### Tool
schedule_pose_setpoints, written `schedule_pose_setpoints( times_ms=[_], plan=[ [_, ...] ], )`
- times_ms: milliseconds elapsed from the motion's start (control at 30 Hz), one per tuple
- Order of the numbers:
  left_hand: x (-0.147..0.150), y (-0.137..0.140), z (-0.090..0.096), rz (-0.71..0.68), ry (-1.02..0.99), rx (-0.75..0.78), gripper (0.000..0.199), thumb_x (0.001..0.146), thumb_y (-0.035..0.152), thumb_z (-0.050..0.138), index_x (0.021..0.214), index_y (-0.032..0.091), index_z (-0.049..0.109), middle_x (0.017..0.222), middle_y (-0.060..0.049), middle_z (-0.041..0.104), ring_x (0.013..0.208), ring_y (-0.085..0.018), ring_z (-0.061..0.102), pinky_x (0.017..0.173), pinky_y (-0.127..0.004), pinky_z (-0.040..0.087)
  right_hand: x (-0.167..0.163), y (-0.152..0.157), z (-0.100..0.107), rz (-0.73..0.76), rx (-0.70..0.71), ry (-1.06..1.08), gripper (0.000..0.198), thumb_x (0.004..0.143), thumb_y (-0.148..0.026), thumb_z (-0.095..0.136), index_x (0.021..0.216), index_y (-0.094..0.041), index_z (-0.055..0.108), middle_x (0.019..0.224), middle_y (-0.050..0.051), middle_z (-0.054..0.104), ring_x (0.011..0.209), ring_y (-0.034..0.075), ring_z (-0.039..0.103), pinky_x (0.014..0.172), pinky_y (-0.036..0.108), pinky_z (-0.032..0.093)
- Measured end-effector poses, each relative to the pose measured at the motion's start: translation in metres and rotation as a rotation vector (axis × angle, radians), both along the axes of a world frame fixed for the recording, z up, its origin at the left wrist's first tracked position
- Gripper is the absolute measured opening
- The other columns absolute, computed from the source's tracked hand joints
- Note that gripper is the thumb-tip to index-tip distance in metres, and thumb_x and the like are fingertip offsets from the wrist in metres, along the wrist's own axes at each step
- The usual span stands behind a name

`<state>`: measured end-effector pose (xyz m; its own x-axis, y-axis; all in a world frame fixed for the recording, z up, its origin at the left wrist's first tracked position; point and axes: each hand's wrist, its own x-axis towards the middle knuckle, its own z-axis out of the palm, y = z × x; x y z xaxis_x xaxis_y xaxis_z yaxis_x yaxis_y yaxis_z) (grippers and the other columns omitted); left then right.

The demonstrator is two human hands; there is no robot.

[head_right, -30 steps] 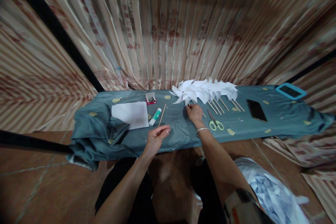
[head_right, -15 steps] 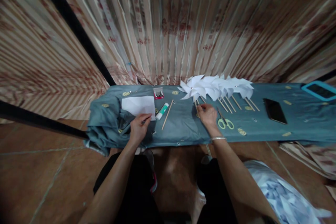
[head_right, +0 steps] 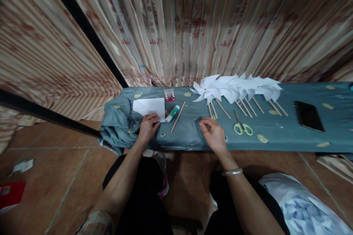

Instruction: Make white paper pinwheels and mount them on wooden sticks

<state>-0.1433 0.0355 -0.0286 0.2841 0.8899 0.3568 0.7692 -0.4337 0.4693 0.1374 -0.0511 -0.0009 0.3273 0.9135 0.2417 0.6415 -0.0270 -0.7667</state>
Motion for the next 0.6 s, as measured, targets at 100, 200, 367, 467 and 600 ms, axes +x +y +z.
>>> schedule_pose_setpoints(
  times_ms=[100,200,367,467,600],
  plan=[
    [0.002,0.000,0.001,0.002,-0.013,-0.004,0.019,0.082,0.013,0.061,0.092,0.020,0.075,0.105,-0.010,0.071,0.100,-0.025,0.063,0.094,-0.042,0.051,0.000,0.002,0.005,0.033,0.017,-0.013,0.030,0.080,-0.046,0.052,0.080,-0.023,0.072,0.103,0.008,0.073,0.098,0.025,0.067,0.079,0.038,0.054],
    [0.003,0.000,0.002,0.049,-0.091,-0.018,0.021,0.086,0.014,0.056,0.094,0.019,0.075,0.103,-0.010,0.073,0.099,-0.024,0.065,0.093,-0.039,0.051,0.000,0.003,0.008,0.062,0.020,-0.024,0.030,0.082,-0.045,0.052,0.081,-0.023,0.072,0.102,0.008,0.074,0.097,0.024,0.067,0.079,0.037,0.054],
    [0.001,0.002,0.003,0.139,-0.168,-0.046,0.019,0.084,0.015,0.057,0.088,0.018,0.075,0.093,-0.009,0.075,0.089,-0.023,0.068,0.085,-0.034,0.052,-0.002,0.002,0.013,0.095,0.040,-0.022,0.028,0.082,-0.044,0.052,0.081,-0.024,0.072,0.101,0.007,0.074,0.095,0.024,0.068,0.083,0.038,0.053],
    [-0.001,0.005,0.003,0.179,-0.198,-0.061,0.017,0.083,0.016,0.059,0.082,0.019,0.075,0.089,-0.008,0.076,0.083,-0.022,0.070,0.078,-0.030,0.052,-0.005,0.001,0.015,0.102,0.045,-0.014,0.027,0.082,-0.044,0.052,0.080,-0.024,0.071,0.100,0.007,0.074,0.095,0.024,0.068,0.084,0.039,0.053],
    [-0.003,0.006,0.004,0.212,-0.232,-0.076,0.014,0.080,0.018,0.062,0.080,0.020,0.076,0.087,-0.006,0.077,0.080,-0.021,0.070,0.074,-0.029,0.052,-0.006,0.002,0.012,0.109,0.037,-0.003,0.026,0.081,-0.044,0.054,0.079,-0.024,0.071,0.099,0.007,0.074,0.095,0.024,0.068,0.086,0.039,0.053]
  ],
)
